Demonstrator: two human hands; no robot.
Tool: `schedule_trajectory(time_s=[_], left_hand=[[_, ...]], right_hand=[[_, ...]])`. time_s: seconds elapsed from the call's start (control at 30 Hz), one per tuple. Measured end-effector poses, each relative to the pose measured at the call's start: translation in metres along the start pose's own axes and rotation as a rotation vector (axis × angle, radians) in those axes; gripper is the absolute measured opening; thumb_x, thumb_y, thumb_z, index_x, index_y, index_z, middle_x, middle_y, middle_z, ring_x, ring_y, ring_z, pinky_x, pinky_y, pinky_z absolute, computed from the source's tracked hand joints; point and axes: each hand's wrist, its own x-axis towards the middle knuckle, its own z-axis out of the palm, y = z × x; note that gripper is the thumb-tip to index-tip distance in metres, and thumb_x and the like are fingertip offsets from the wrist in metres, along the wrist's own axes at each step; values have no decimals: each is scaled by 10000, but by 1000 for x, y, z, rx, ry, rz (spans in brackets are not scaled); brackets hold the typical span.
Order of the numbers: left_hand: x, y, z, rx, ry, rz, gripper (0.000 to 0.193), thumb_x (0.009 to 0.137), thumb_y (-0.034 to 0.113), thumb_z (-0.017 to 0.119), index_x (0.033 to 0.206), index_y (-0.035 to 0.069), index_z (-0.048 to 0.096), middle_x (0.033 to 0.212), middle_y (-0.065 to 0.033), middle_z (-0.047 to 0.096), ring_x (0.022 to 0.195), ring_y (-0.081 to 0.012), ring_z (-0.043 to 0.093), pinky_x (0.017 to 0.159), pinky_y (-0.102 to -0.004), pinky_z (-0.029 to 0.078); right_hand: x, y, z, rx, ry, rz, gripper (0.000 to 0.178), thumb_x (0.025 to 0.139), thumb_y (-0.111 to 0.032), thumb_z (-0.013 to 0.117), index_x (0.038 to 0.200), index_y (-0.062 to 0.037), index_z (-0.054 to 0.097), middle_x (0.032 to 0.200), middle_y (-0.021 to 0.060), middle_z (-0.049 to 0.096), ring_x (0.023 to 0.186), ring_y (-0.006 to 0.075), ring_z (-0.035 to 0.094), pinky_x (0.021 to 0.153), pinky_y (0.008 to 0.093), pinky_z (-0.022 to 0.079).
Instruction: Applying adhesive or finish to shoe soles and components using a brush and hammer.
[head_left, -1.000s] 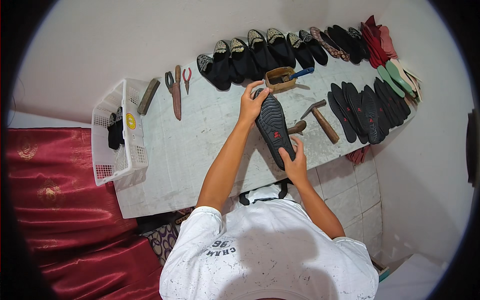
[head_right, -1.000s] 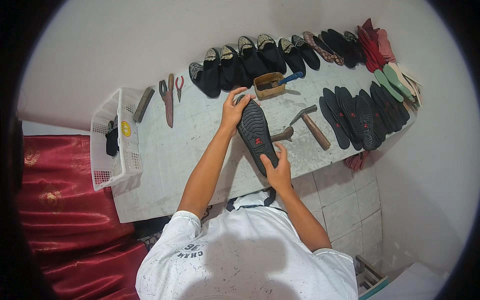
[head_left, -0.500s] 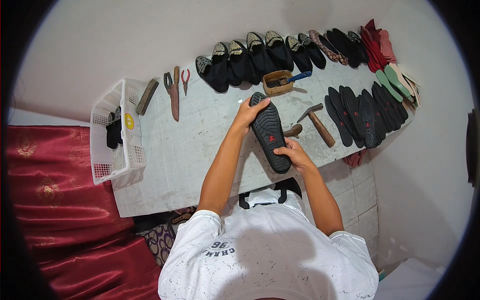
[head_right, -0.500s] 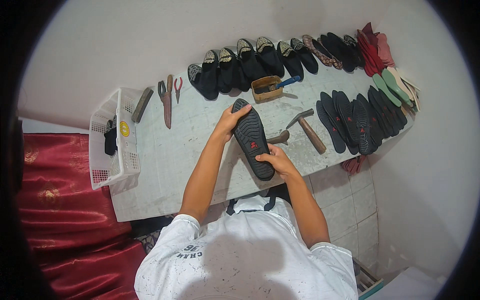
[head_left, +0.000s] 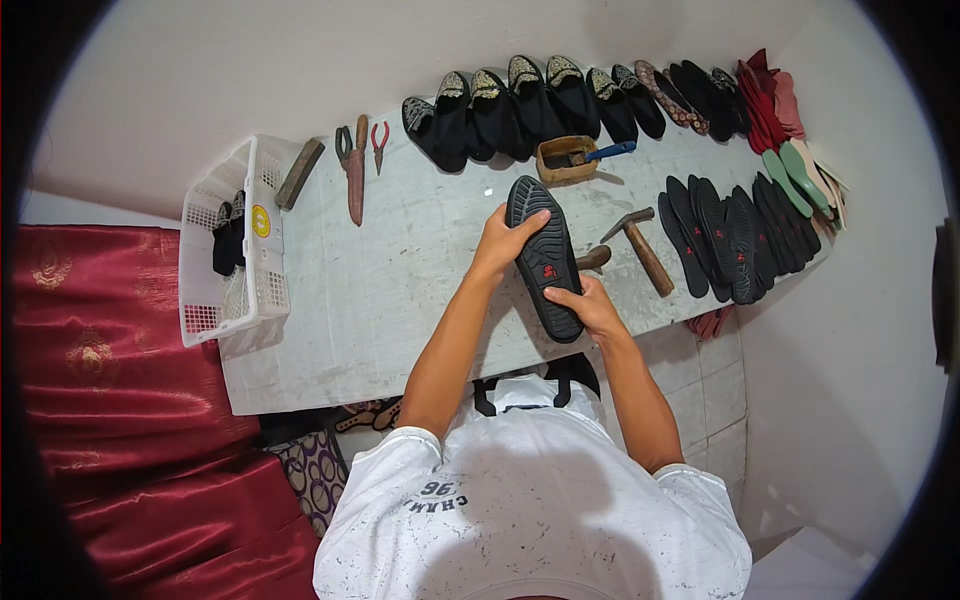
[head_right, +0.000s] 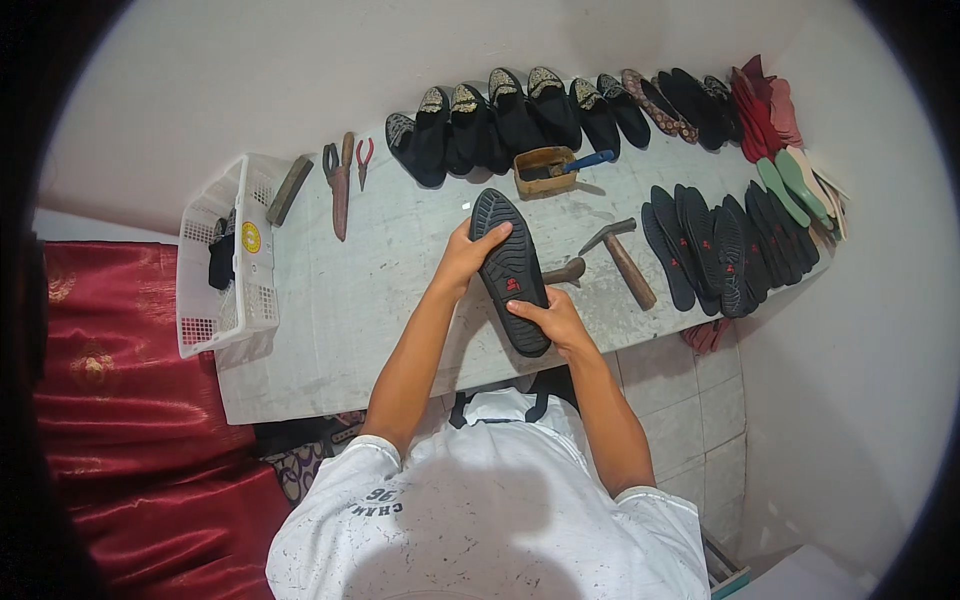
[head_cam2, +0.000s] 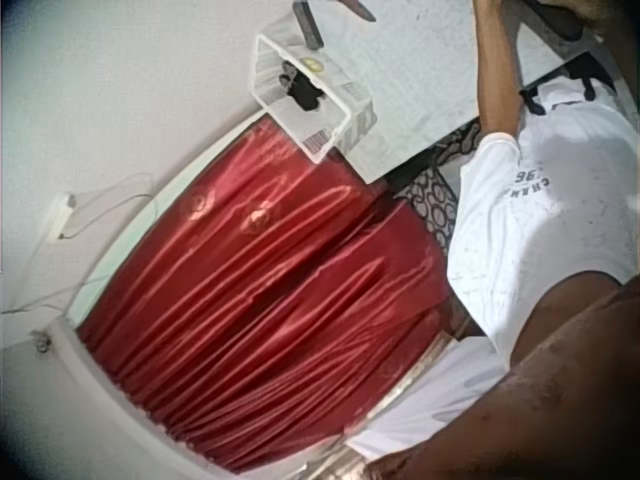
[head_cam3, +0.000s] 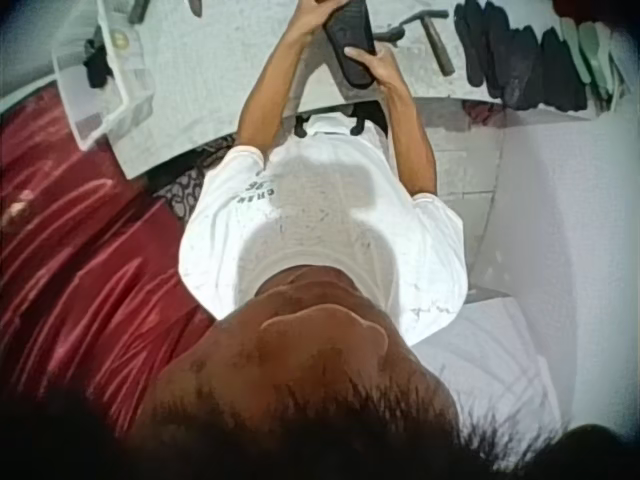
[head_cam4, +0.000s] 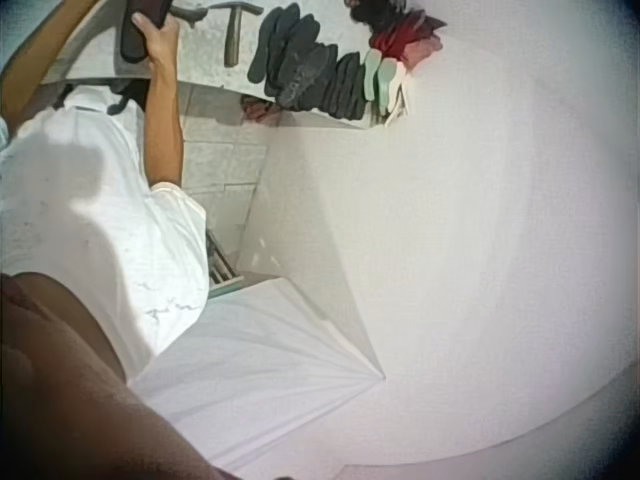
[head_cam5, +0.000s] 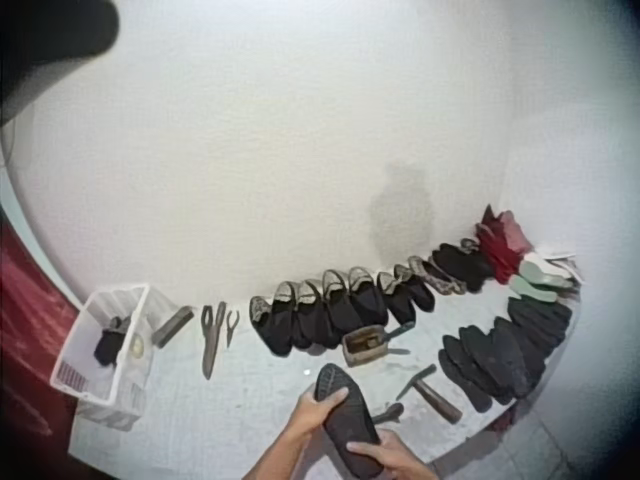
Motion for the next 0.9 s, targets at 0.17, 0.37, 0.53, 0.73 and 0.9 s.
schedule_trajectory(time_s=[0.17,0.37,0.53,0.73,0.9], left_hand=[[-39,-29,2,82,132,103,727,734,330,827,1185,-74,425,1009,-146,608,903,-213,623,761,-303,528],[-78,-55,3,-108,-54,-207,512,806,288,767,1129,-49,557,1008,-102,640,910,-169,625,798,-286,503],[-74,-67,2,-252,-88,-80,354,826,180,742,1098,-19,632,1015,-92,680,898,-144,638,843,-288,489],[-81,-64,5,-222,-100,-41,296,817,117,739,1076,-3,658,1015,-90,686,900,-144,641,841,-292,495],[-84,-66,3,-212,-110,-42,306,810,107,743,1080,-10,658,1027,-95,685,929,-151,637,864,-296,488]], right_hand=[[-10,16,1,148,61,-87,320,819,-117,744,1089,22,644,961,70,680,808,120,640,750,252,511],[-14,28,-14,175,1,-7,326,832,-107,724,1116,27,639,966,72,681,828,118,640,757,248,506],[-13,18,-10,6,-4,-60,297,836,-113,722,1088,30,657,942,71,689,819,111,636,754,248,504],[-18,21,-7,-25,46,-85,314,839,-121,721,1106,27,649,957,63,681,834,106,628,757,248,500],[-25,33,-12,79,-50,-81,396,812,-92,736,1163,32,601,1014,62,663,898,115,626,810,252,497]])
